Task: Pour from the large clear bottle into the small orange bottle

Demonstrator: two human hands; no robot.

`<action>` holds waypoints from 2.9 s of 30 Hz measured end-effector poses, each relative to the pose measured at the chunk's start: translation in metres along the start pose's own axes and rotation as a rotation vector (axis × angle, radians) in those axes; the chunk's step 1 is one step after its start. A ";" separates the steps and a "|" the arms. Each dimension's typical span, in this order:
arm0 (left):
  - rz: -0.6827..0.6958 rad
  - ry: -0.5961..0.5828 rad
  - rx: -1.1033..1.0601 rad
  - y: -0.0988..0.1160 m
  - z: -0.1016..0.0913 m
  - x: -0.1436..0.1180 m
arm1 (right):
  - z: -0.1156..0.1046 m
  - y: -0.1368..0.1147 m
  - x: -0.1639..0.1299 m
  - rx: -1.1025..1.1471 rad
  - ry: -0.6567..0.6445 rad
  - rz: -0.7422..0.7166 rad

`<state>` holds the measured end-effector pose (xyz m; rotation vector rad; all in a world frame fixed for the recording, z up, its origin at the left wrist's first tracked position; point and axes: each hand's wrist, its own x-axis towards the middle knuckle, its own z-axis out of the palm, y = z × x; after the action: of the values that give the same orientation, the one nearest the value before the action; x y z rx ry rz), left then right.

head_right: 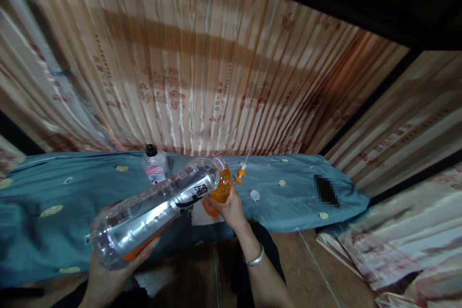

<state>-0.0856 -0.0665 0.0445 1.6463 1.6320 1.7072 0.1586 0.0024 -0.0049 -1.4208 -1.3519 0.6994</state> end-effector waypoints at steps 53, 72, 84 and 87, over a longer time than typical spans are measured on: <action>-0.012 -0.013 -0.012 -0.007 0.001 -0.003 | 0.003 0.000 0.000 -0.034 0.009 0.020; 0.003 -0.007 0.000 -0.013 0.001 -0.002 | 0.003 0.004 0.000 0.028 0.000 0.007; 0.090 0.021 0.018 -0.015 0.002 -0.001 | 0.002 0.003 0.001 0.021 -0.015 -0.033; 0.097 0.011 0.030 -0.016 0.001 0.001 | 0.003 0.002 0.001 0.014 -0.012 -0.037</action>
<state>-0.0926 -0.0602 0.0316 1.7604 1.6153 1.7479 0.1569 0.0044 -0.0075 -1.3790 -1.3766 0.6922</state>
